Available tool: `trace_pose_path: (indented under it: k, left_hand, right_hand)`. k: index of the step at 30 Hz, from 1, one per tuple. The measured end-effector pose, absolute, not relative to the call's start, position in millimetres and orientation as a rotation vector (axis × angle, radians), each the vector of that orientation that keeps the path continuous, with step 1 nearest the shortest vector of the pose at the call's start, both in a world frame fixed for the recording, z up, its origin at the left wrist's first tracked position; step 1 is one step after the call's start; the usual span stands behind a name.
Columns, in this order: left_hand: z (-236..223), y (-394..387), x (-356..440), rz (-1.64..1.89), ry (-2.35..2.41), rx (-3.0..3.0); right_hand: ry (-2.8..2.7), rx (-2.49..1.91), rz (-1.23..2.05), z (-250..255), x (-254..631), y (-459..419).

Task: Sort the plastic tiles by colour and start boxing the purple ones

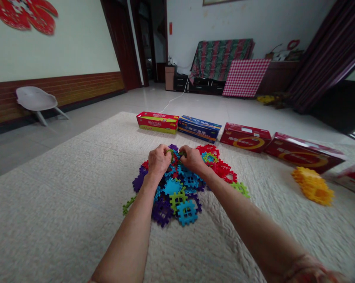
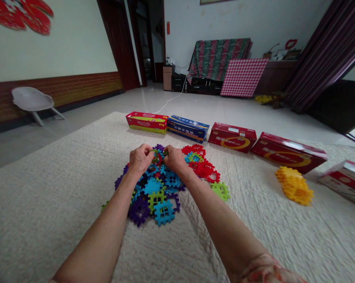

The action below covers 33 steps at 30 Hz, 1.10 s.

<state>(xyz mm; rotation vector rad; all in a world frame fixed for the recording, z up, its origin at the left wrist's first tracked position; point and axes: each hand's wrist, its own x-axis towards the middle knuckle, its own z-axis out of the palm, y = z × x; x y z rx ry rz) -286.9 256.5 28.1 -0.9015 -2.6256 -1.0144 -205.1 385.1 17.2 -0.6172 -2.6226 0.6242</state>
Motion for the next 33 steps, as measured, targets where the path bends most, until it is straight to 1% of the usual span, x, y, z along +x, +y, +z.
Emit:
trace_pose_path:
  k: [5,8,10,13,16,19,22,24,28,33]
  left_hand:
    - [44.6,247.8,-291.0,-1.032,-2.592,-0.831]
    - [56.7,249.6,-279.6,-1.187,-2.566,-0.854]
    - [59.6,259.8,-258.0,-1.335,-2.553,-0.972]
    - [53.6,286.7,-205.6,-1.479,-2.536,-1.316]
    - [42.8,313.2,-151.2,-1.464,-2.516,-1.63]
    - [38.2,323.0,-126.3,-1.355,-2.438,-1.722]
    - [40.9,312.0,-139.7,-1.372,-2.403,-1.595]
    - [43.9,298.5,-161.1,-1.384,-2.488,-1.445]
    - [44.1,278.7,-198.9,-1.249,-2.617,-1.171]
    - [34.4,281.4,-204.8,-1.22,-2.645,-1.16]
  right_hand:
    - [-2.522,-0.655,0.589,23.9,-197.2,378.5]
    - [-2.345,-0.683,0.629,33.2,-175.7,386.2]
    - [-2.229,-0.741,0.644,37.4,-149.9,398.1]
    - [-2.18,-0.893,0.625,37.5,-98.0,422.8]
    - [-2.315,-1.061,0.613,34.1,-47.7,445.9]
    - [-2.373,-1.108,0.555,34.4,-23.4,457.8]
    - [-2.417,-1.049,0.494,36.3,-35.8,458.2]
    - [-2.476,-0.991,0.485,35.4,-59.1,456.2]
    - [-2.569,-0.99,0.444,26.9,-109.0,457.4]
    - [-2.599,-1.096,0.41,16.9,-136.4,466.1]
